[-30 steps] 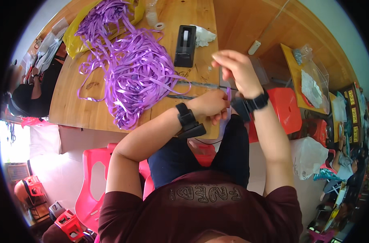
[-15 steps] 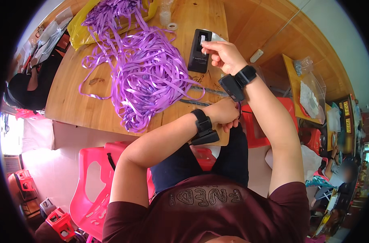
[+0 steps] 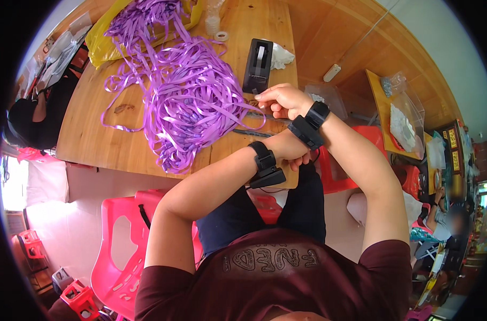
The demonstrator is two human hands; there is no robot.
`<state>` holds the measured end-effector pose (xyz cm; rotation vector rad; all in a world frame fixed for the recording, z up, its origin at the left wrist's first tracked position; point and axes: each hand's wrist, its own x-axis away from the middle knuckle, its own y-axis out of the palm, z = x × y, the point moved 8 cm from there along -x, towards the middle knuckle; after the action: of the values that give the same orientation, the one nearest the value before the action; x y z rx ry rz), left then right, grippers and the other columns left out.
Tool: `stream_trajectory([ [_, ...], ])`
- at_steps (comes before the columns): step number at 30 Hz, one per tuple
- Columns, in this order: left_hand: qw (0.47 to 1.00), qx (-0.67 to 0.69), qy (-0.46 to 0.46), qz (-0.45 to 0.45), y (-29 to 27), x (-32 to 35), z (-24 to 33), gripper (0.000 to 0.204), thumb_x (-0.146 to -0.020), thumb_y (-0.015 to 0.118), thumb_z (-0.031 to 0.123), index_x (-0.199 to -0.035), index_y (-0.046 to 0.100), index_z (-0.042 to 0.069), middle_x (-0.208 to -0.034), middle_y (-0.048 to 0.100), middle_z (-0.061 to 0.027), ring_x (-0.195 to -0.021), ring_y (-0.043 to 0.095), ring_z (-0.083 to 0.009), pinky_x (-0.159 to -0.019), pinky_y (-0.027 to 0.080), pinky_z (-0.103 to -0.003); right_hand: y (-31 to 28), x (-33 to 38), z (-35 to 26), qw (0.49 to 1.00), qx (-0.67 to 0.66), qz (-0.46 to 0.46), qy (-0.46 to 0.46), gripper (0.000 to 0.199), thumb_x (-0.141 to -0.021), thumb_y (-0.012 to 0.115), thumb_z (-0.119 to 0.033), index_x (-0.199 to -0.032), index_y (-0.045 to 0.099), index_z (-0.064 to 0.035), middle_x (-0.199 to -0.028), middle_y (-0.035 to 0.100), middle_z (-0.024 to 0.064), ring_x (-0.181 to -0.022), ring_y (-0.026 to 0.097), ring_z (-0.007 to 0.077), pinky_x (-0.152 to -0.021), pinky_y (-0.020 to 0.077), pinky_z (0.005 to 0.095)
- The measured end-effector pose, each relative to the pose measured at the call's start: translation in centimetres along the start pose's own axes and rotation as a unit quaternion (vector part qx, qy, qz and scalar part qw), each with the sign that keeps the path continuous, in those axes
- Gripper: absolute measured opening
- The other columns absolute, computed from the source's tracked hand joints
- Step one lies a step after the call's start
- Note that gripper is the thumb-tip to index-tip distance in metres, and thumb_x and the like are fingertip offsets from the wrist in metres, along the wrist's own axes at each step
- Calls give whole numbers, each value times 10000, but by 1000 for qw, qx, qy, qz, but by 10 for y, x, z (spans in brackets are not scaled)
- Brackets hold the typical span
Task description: Organizing and measuring purple ribbons at a workshop table against a fixed ruler.
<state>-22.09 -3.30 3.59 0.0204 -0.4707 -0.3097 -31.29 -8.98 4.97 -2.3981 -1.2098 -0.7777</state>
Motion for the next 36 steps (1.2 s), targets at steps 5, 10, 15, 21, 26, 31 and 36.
stream_trajectory([
  [5, 999, -36, 17, -1, -4, 10, 12, 267, -967, 558, 213, -863, 621, -25, -628, 613, -72, -437, 575, -168, -375, 425, -310, -27, 50, -33, 988, 34, -45, -147, 173, -938, 686, -194, -892, 666, -29, -742, 635, 12, -486, 467, 25, -448, 392, 185],
  [10, 997, -73, -3, -13, -5, 4, 5, 217, -990, 489, 178, -939, 567, -18, -728, 653, -101, -446, 559, -144, -389, 450, -288, -69, 90, -4, 975, 165, -68, -131, 192, -953, 659, -210, -905, 680, -25, -718, 642, 7, -528, 500, 31, -480, 405, 197],
  [15, 998, -57, -4, -5, -3, 8, 14, 215, -1003, 491, 201, -943, 554, 5, -717, 642, -78, -442, 560, -141, -391, 435, -280, -89, 92, 19, 911, 390, -70, -113, 292, -879, 713, -320, -919, 717, -32, -786, 688, 26, -729, 621, 119, -576, 468, 284],
  [21, 999, -44, -8, -6, -1, 11, 16, 217, -1004, 498, 223, -938, 556, 24, -703, 627, -57, -437, 555, -128, -381, 421, -271, -84, 86, 20, 871, 471, -65, -121, 286, -856, 719, -302, -894, 719, -19, -829, 721, 90, -729, 653, 158, -621, 517, 334],
  [26, 999, -46, -1, -3, -2, 10, 13, 219, -1001, 502, 227, -925, 559, 29, -696, 619, -45, -434, 550, -121, -378, 419, -265, -76, 87, 14, 865, 491, -24, -99, 269, -848, 765, -261, -785, 699, -7, -730, 710, 103, -668, 677, 162, -600, 506, 309],
  [31, 998, -55, -5, -6, -2, 10, 13, 217, -1001, 499, 224, -926, 559, 29, -694, 617, -41, -434, 547, -113, -378, 420, -259, -78, 95, 8, 811, 579, 45, -71, 357, -821, 790, -342, -740, 691, -8, -710, 691, 112, -661, 665, 226, -605, 505, 342],
  [36, 999, -45, -3, -2, -3, 10, 11, 214, -1001, 501, 222, -934, 558, 27, -697, 618, -43, -436, 545, -109, -374, 420, -261, -81, 108, -1, 759, 633, 102, -112, 250, -817, 769, -284, -832, 692, -47, -788, 681, 111, -772, 650, 295, -685, 513, 380],
])
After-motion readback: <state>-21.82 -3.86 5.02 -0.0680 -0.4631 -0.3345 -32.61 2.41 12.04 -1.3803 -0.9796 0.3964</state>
